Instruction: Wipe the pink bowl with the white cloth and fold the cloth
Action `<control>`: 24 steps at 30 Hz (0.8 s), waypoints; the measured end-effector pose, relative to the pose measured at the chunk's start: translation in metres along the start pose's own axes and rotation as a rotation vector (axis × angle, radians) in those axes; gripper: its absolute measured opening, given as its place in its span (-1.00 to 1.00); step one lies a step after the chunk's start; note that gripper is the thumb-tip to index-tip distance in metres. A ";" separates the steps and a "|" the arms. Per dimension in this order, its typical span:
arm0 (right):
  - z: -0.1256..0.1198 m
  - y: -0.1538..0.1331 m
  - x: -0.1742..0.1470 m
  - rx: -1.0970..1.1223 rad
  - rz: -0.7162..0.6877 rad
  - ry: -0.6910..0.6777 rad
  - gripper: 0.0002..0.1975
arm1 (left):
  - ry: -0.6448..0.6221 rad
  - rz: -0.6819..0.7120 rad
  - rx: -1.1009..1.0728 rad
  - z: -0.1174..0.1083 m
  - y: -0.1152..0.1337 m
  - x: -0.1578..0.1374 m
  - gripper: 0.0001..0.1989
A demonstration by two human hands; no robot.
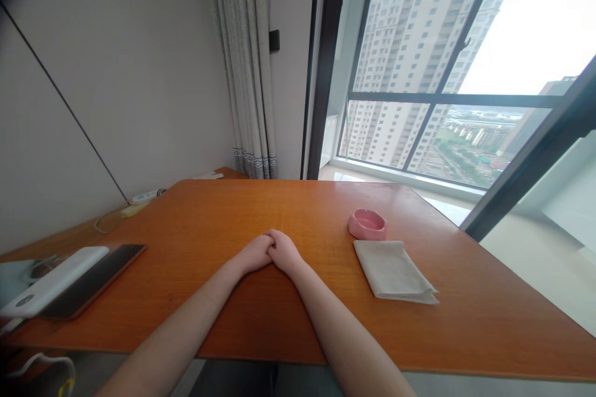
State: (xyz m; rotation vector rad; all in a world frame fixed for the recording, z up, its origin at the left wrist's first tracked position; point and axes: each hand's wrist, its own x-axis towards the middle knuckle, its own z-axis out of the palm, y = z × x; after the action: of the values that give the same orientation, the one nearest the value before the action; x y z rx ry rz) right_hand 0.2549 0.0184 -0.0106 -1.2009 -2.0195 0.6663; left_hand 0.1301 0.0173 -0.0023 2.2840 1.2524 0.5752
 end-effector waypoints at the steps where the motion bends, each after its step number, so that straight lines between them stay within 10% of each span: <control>1: 0.000 0.001 0.000 0.000 -0.003 0.001 -0.59 | -0.003 0.001 -0.005 0.000 0.000 0.000 -0.76; 14: -0.040 -0.005 -0.003 -0.198 -0.092 -0.177 -0.62 | -0.022 0.036 -0.016 -0.002 0.004 0.000 -0.83; 20: -0.128 0.034 -0.016 -0.679 0.495 0.666 -0.51 | -0.018 -0.003 -0.018 -0.004 -0.001 0.001 -0.59; 24: -0.170 0.074 -0.045 -0.720 0.757 0.634 -0.47 | -0.022 -0.013 -0.003 -0.004 0.000 0.002 -0.64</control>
State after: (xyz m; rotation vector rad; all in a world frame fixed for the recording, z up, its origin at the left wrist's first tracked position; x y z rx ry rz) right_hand 0.4406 0.0246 0.0312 -2.2875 -1.2347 -0.1850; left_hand 0.1290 0.0200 0.0010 2.2726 1.2541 0.5453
